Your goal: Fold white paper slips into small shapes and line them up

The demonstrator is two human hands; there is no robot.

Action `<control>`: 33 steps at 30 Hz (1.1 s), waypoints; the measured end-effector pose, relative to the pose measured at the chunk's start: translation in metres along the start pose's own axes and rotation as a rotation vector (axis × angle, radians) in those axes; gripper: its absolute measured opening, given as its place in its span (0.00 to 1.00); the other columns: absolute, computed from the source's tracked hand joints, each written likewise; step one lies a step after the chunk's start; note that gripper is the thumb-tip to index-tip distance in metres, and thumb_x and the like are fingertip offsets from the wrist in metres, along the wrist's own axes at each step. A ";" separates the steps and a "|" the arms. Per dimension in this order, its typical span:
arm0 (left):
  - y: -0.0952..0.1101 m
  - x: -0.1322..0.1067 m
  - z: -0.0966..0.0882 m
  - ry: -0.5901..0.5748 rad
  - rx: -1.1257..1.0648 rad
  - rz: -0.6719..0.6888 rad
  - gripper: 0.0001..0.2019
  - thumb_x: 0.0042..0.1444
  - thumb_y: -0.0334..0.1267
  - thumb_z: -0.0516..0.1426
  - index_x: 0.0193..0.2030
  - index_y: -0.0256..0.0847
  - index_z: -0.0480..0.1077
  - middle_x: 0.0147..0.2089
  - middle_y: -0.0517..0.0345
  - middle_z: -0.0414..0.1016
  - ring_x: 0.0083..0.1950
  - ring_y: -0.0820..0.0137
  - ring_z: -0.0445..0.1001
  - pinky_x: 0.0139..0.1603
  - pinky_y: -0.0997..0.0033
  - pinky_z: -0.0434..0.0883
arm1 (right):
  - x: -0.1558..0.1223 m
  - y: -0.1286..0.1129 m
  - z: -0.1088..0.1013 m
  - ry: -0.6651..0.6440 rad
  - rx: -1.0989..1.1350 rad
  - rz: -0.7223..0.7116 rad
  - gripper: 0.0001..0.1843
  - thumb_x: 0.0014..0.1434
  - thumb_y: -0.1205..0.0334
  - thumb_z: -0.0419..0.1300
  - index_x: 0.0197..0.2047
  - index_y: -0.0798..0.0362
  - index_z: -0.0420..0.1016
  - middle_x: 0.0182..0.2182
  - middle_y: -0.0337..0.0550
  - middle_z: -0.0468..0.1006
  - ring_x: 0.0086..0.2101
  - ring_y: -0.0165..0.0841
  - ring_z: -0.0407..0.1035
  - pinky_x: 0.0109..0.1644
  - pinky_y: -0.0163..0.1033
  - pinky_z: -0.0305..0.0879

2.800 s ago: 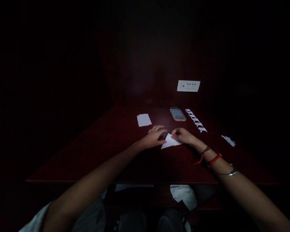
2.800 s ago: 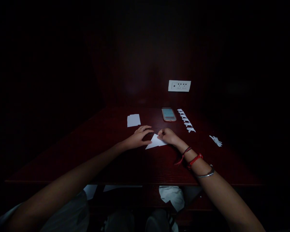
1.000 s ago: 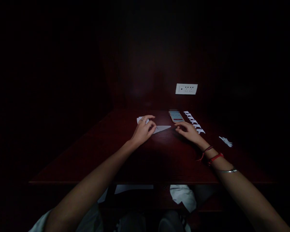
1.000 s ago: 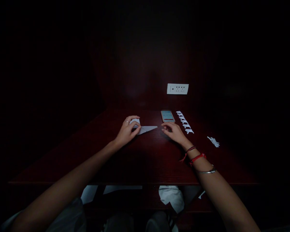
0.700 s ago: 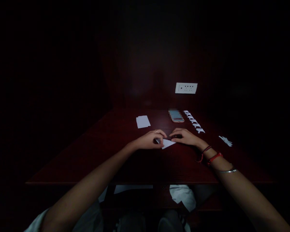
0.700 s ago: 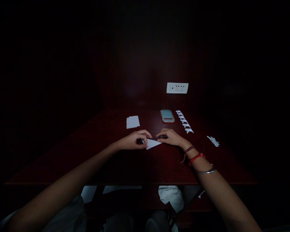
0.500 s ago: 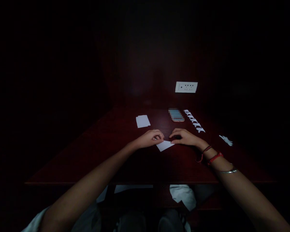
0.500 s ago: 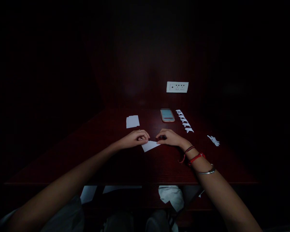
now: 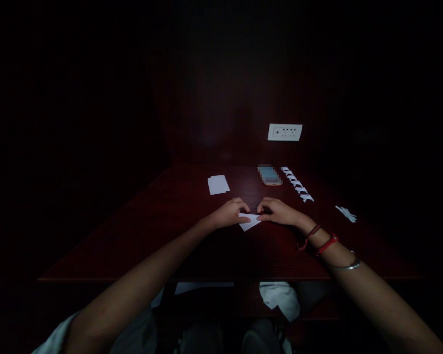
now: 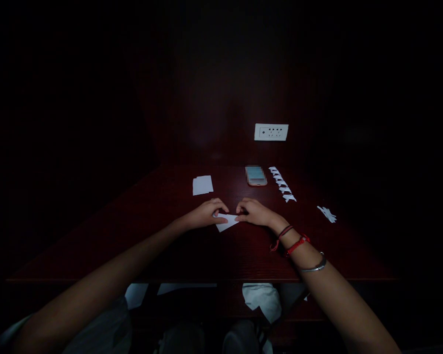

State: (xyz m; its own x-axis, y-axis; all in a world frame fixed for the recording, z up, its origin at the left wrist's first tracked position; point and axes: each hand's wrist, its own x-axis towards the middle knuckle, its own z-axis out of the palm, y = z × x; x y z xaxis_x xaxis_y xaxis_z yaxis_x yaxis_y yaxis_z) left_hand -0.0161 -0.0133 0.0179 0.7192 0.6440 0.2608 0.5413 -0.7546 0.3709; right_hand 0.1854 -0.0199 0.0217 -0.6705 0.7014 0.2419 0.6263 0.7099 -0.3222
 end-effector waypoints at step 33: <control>0.012 0.003 0.003 0.002 -0.022 -0.063 0.09 0.44 0.35 0.54 0.35 0.37 0.64 0.32 0.59 0.64 0.33 0.73 0.62 0.32 0.76 0.59 | 0.005 -0.008 0.006 0.000 0.081 0.232 0.10 0.44 0.65 0.56 0.33 0.56 0.68 0.25 0.39 0.70 0.25 0.25 0.62 0.29 0.30 0.55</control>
State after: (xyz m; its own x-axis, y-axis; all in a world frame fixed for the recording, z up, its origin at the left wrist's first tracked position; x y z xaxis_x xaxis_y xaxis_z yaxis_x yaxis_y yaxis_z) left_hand -0.0063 -0.0203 0.0208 0.6829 0.6907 0.2378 0.5760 -0.7094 0.4061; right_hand 0.1751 -0.0228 0.0201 -0.5125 0.8450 0.1530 0.7294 0.5224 -0.4418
